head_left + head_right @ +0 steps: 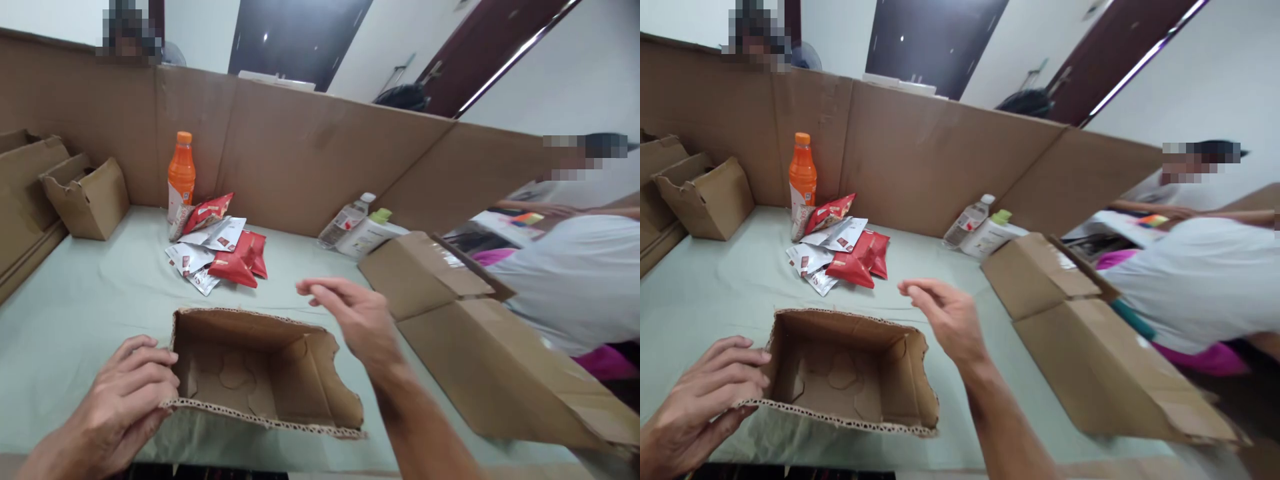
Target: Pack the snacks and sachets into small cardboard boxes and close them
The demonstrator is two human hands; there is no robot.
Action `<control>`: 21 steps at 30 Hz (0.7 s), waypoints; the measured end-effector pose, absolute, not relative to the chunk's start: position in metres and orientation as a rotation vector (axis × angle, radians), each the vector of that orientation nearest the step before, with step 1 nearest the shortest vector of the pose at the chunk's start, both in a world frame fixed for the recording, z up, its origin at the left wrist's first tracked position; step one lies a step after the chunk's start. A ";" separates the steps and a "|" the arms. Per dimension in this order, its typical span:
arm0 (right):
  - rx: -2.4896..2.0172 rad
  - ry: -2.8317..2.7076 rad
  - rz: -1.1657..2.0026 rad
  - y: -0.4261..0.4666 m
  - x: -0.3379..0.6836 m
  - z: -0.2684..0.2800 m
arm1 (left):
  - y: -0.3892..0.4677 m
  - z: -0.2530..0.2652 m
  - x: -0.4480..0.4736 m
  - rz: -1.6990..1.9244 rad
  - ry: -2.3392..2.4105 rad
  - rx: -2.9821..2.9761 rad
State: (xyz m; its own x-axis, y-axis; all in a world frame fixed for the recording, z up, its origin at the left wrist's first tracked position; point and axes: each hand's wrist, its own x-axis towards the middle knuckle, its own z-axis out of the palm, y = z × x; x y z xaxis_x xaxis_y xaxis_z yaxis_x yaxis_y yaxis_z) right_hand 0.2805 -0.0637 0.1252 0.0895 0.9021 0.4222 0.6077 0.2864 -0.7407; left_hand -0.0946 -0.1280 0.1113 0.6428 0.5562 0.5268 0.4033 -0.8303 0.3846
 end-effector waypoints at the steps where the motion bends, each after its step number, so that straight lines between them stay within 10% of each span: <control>1: -1.502 -1.726 0.371 -0.043 0.277 0.119 | -0.129 0.110 -0.094 0.974 0.799 2.612; 12: -1.750 -1.990 0.278 0.053 0.218 0.044 | -0.134 0.113 -0.087 0.973 0.865 2.514; 21: -1.489 -1.465 0.487 -0.027 0.297 0.122 | -0.129 0.114 -0.089 1.037 0.784 2.580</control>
State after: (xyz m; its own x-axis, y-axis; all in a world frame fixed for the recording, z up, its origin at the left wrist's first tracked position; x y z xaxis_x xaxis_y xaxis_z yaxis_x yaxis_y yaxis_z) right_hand 0.2971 -0.0273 0.1225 0.2010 0.9221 0.3306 0.5410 0.1768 -0.8222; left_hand -0.0890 -0.1285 0.1145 0.6014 0.5664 0.5635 0.3871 -0.8236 0.4146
